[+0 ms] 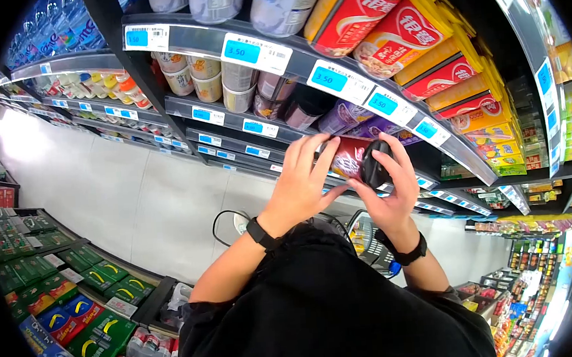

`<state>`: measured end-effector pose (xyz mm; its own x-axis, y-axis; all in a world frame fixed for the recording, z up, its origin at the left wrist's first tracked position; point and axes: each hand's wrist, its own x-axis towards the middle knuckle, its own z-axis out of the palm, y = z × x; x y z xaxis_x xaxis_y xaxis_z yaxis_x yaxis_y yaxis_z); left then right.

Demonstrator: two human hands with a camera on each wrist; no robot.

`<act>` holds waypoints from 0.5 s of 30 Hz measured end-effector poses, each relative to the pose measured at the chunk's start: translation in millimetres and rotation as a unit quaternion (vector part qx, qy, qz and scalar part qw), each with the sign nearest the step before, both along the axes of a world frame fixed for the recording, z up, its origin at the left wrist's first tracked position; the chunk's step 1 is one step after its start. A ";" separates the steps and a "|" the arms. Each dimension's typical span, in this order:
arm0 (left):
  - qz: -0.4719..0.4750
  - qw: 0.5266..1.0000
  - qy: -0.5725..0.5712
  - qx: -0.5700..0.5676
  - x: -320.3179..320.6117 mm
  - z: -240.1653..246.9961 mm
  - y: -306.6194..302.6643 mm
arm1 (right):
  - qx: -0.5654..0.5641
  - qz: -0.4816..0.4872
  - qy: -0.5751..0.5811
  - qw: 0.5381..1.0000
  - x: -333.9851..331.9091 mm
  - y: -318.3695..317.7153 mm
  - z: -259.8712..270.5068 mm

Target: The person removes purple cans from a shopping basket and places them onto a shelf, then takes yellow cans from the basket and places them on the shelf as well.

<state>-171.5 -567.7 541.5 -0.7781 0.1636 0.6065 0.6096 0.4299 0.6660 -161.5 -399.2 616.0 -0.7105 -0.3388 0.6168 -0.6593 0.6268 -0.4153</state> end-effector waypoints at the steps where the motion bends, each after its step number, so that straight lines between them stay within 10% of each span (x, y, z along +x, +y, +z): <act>1: 0.026 0.999 0.016 0.026 2.2 -3.7 2.5 | -0.012 -0.014 0.001 1.000 -0.2 -9.6 -2.3; 15: 0.171 0.964 0.105 0.173 -36.1 -19.1 14.0 | -0.029 -0.088 0.013 0.996 -24.7 -47.8 -22.1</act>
